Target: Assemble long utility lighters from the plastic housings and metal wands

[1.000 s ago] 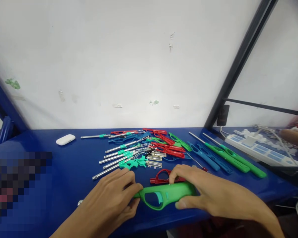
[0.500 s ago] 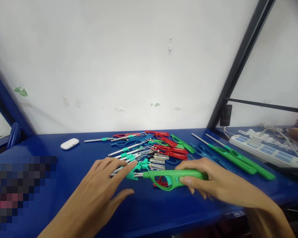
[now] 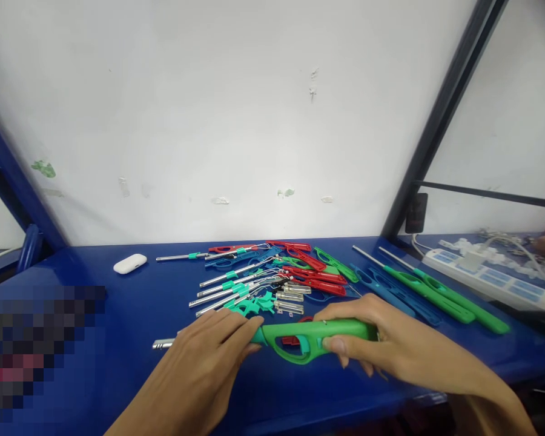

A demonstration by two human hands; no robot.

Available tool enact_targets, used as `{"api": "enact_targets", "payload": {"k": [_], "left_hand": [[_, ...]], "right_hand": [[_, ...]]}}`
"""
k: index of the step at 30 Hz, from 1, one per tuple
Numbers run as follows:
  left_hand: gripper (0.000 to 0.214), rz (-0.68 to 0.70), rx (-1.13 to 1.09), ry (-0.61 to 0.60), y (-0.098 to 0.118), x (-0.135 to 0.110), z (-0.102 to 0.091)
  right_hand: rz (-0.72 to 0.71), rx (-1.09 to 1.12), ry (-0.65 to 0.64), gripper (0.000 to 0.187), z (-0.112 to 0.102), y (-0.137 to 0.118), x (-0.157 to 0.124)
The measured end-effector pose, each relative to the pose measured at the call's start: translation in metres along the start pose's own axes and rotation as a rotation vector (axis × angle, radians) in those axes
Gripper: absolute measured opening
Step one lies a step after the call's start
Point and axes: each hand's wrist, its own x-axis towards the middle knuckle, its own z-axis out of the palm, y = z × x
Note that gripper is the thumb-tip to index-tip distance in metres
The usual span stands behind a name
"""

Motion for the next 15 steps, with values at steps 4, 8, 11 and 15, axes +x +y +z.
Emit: {"api": "enact_targets", "payload": {"k": [4,8,11,15], "left_hand": [[0.027,0.021,-0.008,0.026,0.003,0.005,-0.002],[0.031,0.087,0.055,0.119,0.008,0.010,-0.008],[0.045,0.112,0.127,0.180,0.012,0.011,-0.013],[0.046,0.119,0.173,0.202,0.015,0.011,-0.017]], "right_hand": [[0.013,0.053,-0.014,0.040,0.000,-0.008,0.001],[0.034,0.106,-0.058,0.044,-0.001,-0.013,0.002],[0.030,0.152,-0.070,0.049,0.000,-0.012,0.003],[0.017,0.201,-0.090,0.052,0.001,-0.005,0.005]]}}
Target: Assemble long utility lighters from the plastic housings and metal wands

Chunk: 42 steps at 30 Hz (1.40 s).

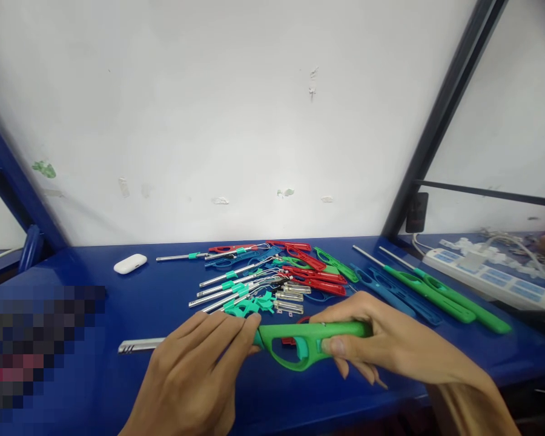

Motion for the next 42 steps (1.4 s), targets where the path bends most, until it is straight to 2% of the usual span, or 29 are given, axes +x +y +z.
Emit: {"api": "enact_targets", "payload": {"k": [7,14,19,21,24,28,32,34,37,40,42], "left_hand": [[0.029,0.023,-0.039,0.083,-0.001,0.002,0.001],[0.038,0.020,-0.008,0.068,-0.003,0.003,0.000],[0.030,0.003,-0.050,0.021,-0.011,-0.001,0.006],[0.023,-0.005,-0.071,-0.001,-0.016,-0.002,0.008],[0.021,-0.075,-0.072,-0.030,-0.023,-0.001,0.008],[0.023,-0.207,-0.040,-0.020,-0.025,-0.003,0.003],[0.032,-0.264,-0.056,-0.076,-0.015,-0.010,0.002],[0.036,-0.262,-0.047,-0.100,-0.011,-0.012,0.003],[0.028,-0.187,-0.136,-0.111,-0.013,-0.007,0.004],[0.026,-0.163,-0.210,-0.136,-0.018,-0.001,0.002],[0.023,-0.181,-0.218,-0.145,-0.021,-0.002,0.001]], "right_hand": [[-0.055,0.083,-0.039,0.046,0.001,0.006,0.004],[-0.053,0.000,0.030,0.043,0.007,-0.006,0.003],[-0.057,-0.027,0.013,0.039,0.007,-0.006,0.006],[-0.050,-0.045,0.052,0.034,0.006,-0.005,0.006],[-0.048,-0.091,0.191,0.030,0.005,-0.002,0.003],[-0.232,-0.247,0.383,0.022,0.001,0.000,-0.001],[-0.393,-0.374,0.470,0.017,0.006,0.000,0.003],[-0.461,-0.416,0.480,0.018,0.012,-0.001,0.006],[-0.529,-0.426,0.452,0.024,0.020,-0.004,0.009],[-0.518,-0.394,0.411,0.030,0.023,-0.006,0.011],[-0.479,-0.398,0.392,0.026,0.024,-0.007,0.011]]}}
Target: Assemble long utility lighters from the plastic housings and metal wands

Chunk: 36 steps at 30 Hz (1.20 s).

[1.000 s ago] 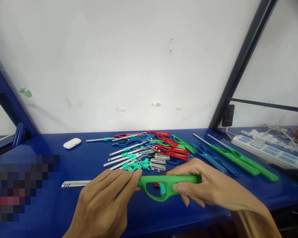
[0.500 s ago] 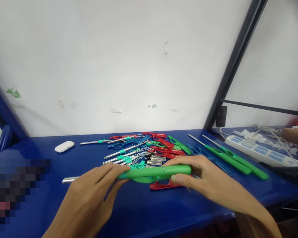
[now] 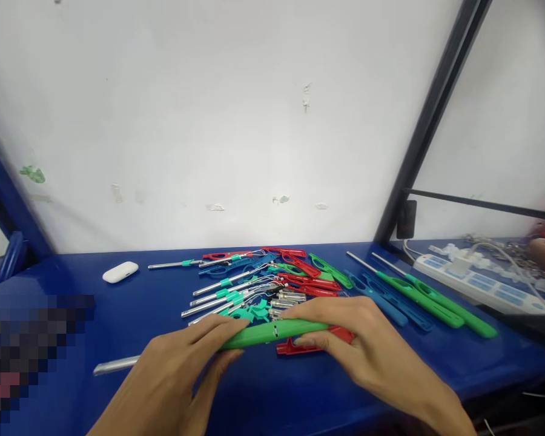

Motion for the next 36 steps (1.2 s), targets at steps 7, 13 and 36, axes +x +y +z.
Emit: {"api": "enact_targets", "payload": {"k": [7,13,36], "left_hand": [[0.014,-0.054,0.028,-0.129,-0.005,-0.018,0.012],[0.019,-0.144,-0.056,-0.399,-0.006,-0.017,0.015],[0.055,-0.159,0.024,-0.410,-0.017,-0.043,0.027]], "right_hand": [[0.135,-0.162,-0.118,0.029,-0.003,0.002,-0.013],[0.322,-0.393,0.120,0.033,-0.037,0.020,-0.030],[0.812,-0.600,0.010,0.014,-0.073,0.112,-0.056]]}}
